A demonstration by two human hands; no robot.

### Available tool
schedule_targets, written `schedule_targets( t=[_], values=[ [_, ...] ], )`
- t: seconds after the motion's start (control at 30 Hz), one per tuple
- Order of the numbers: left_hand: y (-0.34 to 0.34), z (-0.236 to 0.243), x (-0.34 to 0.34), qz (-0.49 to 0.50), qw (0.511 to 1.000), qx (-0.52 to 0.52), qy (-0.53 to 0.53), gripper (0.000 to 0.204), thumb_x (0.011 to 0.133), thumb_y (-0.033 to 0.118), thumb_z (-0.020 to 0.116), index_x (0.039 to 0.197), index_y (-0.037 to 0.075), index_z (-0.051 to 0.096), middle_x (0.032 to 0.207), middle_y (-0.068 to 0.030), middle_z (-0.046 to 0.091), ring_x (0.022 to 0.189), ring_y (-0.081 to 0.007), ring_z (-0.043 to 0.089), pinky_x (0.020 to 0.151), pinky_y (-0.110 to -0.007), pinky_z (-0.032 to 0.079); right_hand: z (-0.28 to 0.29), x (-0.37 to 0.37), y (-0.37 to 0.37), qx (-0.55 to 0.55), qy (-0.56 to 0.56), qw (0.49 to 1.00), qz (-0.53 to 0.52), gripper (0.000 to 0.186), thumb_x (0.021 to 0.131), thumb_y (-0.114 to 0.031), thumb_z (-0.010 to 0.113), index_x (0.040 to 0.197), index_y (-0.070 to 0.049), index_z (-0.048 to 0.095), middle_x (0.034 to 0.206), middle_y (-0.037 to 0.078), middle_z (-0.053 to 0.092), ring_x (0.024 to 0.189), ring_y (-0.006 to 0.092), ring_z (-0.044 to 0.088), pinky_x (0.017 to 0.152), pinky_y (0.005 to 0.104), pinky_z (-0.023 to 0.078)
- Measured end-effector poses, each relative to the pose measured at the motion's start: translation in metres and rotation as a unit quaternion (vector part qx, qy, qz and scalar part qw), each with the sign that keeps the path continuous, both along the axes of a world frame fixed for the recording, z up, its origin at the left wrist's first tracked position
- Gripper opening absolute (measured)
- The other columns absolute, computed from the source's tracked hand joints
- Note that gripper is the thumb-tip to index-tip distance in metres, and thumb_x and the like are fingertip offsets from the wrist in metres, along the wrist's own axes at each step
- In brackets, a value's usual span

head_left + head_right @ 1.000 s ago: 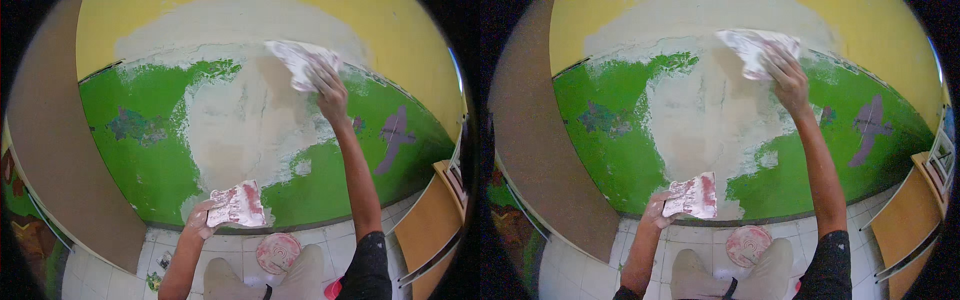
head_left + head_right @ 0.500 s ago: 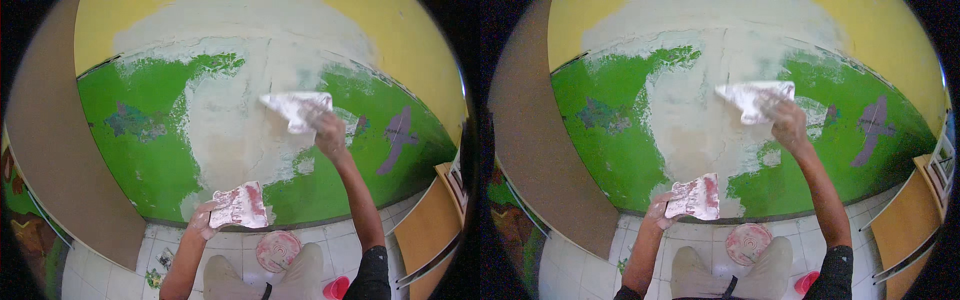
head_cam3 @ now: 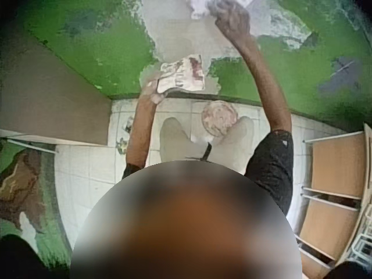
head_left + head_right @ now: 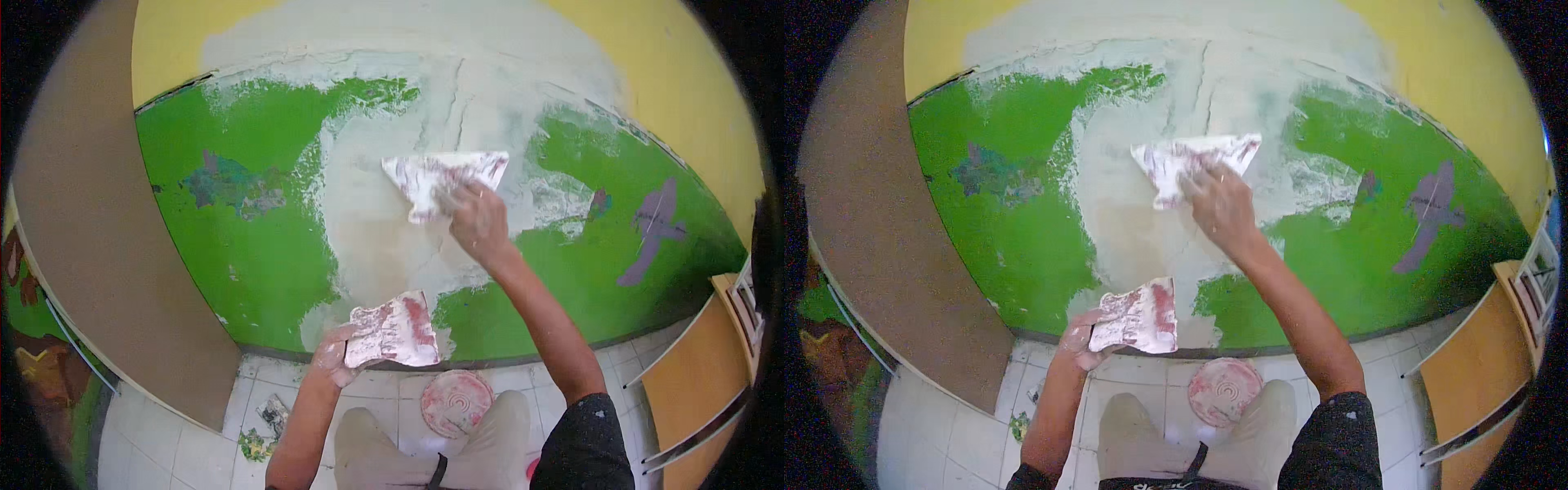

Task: Apply putty or wall filler to a damaged section of a green and yellow wall using putty knives.

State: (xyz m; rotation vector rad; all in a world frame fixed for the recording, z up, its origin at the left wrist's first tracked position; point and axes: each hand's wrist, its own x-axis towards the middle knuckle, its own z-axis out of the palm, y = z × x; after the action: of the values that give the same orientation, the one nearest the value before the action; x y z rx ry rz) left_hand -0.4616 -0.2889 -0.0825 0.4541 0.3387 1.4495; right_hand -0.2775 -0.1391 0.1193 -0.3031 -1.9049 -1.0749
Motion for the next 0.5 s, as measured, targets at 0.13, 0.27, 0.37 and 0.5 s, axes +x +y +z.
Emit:
schedule_targets(
  t=[0.13,0.27,0.37,0.5],
  values=[
    [-0.008,-0.002,-0.004,-0.031,0.999,0.028,-0.016,0.041,0.082,0.016,0.056,0.118,-0.005,0.052,0.112,-0.0200,0.061,0.095,-0.0316,0.065,0.081,-0.047,0.056,-0.029,0.012,-0.006,-0.087,-0.028,0.995,-0.028,0.044,0.064,0.006,0.053,0.097,-0.018,0.071,0.091,0.008,0.069,0.078,0.0265,0.066,0.061,0.0356,0.054],
    [-0.015,-0.004,-0.003,-0.025,0.999,0.019,-0.031,0.042,0.082,0.014,0.056,0.118,-0.006,0.052,0.112,-0.0202,0.061,0.097,-0.0323,0.064,0.082,-0.047,0.055,0.038,0.014,-0.023,-0.037,0.074,0.996,-0.015,0.047,0.069,0.007,0.049,0.100,-0.021,0.072,0.086,0.009,0.069,0.070,0.0260,0.067,0.057,0.0361,0.054],
    [-0.017,-0.001,0.005,-0.002,1.000,0.000,0.001,0.042,0.081,0.014,0.056,0.118,-0.006,0.052,0.114,-0.0206,0.060,0.098,-0.0326,0.063,0.083,-0.048,0.054,0.110,0.005,-0.024,0.078,0.122,0.989,-0.001,0.031,0.069,-0.001,0.053,0.090,-0.016,0.070,0.070,0.009,0.063,0.065,0.0274,0.061,0.055,0.0398,0.049],
    [-0.017,-0.007,0.003,-0.009,1.000,0.009,-0.013,0.043,0.081,0.014,0.056,0.118,-0.006,0.052,0.116,-0.0200,0.060,0.097,-0.0317,0.063,0.083,-0.046,0.054,0.070,-0.013,0.010,-0.063,0.029,0.995,-0.075,0.039,0.070,-0.002,0.055,0.103,-0.018,0.069,0.101,0.012,0.067,0.085,0.0270,0.066,0.072,0.0394,0.054]
  ],
)
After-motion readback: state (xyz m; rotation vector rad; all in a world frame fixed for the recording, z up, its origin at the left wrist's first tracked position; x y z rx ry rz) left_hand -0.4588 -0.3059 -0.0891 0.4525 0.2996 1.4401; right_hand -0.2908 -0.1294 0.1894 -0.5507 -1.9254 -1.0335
